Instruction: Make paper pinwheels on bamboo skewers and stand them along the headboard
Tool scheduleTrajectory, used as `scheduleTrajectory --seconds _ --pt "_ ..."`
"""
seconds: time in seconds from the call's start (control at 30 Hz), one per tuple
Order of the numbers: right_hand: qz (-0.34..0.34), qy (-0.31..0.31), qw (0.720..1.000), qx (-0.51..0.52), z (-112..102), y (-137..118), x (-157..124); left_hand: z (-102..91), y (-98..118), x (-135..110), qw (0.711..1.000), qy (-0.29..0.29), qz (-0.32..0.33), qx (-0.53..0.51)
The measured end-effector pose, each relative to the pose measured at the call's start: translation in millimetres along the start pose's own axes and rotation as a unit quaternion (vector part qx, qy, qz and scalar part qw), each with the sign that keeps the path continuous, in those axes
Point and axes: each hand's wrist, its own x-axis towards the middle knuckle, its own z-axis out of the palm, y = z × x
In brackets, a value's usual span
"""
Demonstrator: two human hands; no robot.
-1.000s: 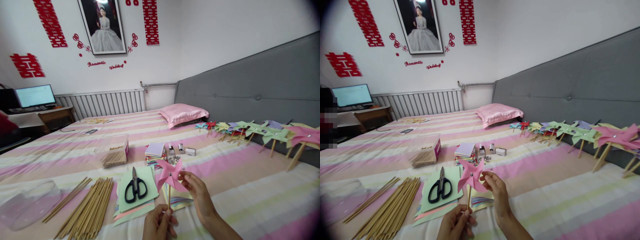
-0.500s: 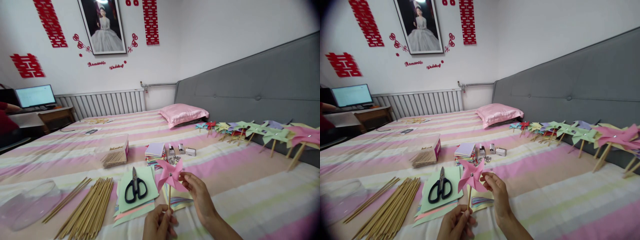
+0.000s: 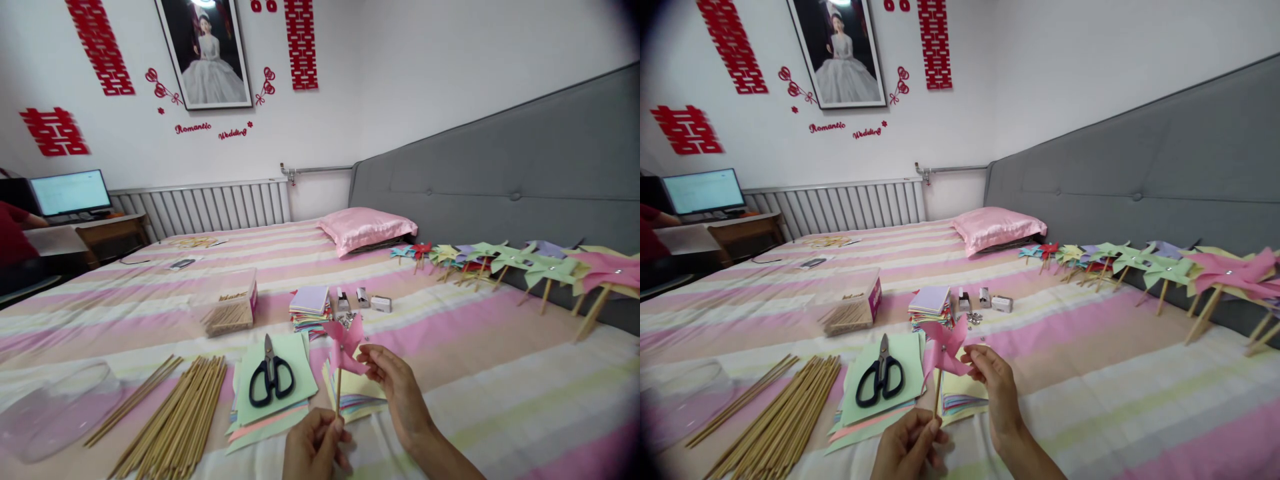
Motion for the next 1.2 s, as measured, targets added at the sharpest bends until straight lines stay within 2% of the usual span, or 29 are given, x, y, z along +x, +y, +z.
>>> scheduleTrajectory --seconds 0.37,0.6,0.8,1.2 --pt "0.012 0.035 0.999 0.001 0.4 -0.1 1.2 -0.4 2.7 -0.8 0.999 0.03 0.027 0.004" --pt "0.012 0.007 1.0 0.018 0.0 4.3 2.5 0.4 5.2 -1.2 0.998 0.044 0.032 0.012" --pt "0.027 0.026 0.999 0.028 1.6 3.8 3.1 -0.2 1.5 0.3 0.998 0.049 0.033 0.005" --pt "0.026 0.019 0.999 0.026 -0.3 6.2 2.7 -0.2 5.0 -1.0 0.998 0.049 0.026 0.001"
